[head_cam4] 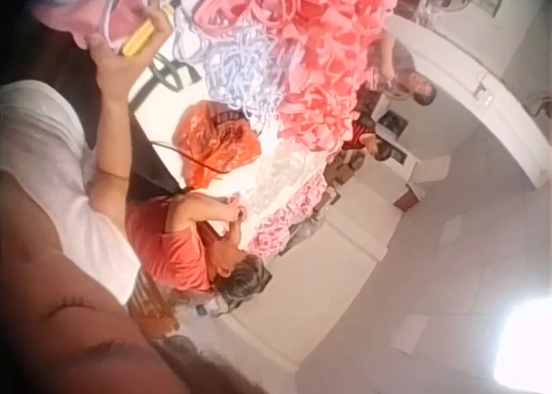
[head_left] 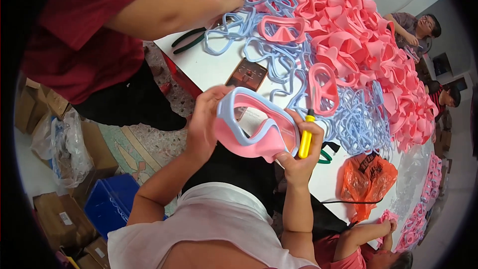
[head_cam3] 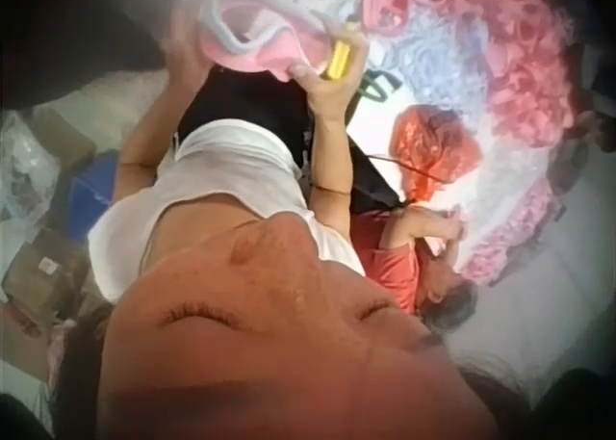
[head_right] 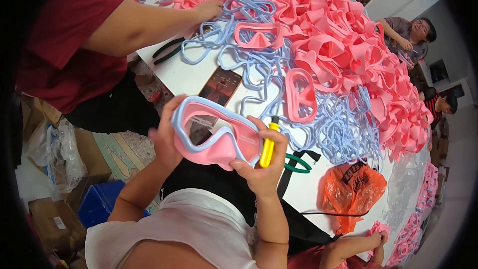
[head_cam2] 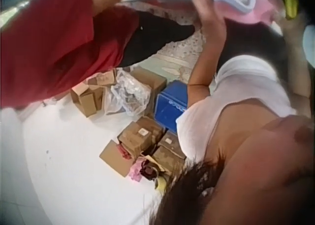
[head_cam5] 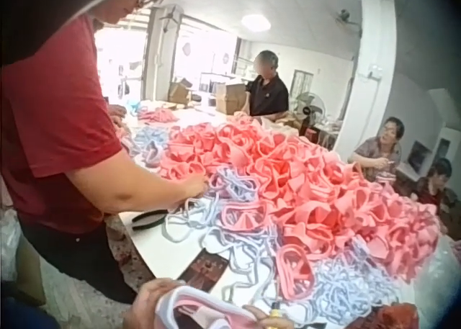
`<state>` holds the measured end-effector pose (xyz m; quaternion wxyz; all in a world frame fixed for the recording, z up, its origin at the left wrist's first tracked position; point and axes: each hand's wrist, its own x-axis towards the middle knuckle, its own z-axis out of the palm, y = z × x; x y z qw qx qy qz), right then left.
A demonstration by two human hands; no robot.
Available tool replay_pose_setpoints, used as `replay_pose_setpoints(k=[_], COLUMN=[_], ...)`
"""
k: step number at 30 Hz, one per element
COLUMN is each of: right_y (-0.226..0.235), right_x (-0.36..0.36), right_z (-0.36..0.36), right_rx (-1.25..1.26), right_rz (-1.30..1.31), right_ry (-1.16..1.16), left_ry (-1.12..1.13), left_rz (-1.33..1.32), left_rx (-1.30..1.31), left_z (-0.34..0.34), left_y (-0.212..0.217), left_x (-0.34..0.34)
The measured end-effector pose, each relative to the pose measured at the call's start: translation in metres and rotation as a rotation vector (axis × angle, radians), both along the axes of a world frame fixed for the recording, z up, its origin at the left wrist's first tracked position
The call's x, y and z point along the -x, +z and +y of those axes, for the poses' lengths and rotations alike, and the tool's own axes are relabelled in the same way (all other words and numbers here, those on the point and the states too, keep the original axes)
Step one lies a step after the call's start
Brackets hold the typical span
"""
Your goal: Assembling and inspecting pink and blue eye masks or goggles at a workshop table.
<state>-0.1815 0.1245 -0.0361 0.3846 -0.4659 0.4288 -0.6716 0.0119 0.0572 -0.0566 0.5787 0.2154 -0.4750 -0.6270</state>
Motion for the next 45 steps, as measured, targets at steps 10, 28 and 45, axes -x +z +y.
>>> replay_pose_setpoints(k=[10, 28, 45], right_y=[-0.029, -0.053, -0.01], right_x=[-0.029, -0.018, -0.065], right_z=[0.028, 0.023, 0.02], right_rx=[0.03, 0.029, -0.192], right_rz=[0.228, 0.195, -0.869], right_ry=[-0.098, 0.092, 0.134], left_ry=[-0.059, 0.021, 0.7], left_rz=[-0.016, -0.608, -0.509], left_rx=[0.269, 0.499, 0.728], left_z=[-0.003, 0.015, 0.028], left_y=[-0.013, -0.009, -0.033], left_x=[0.002, -0.035, 0.008])
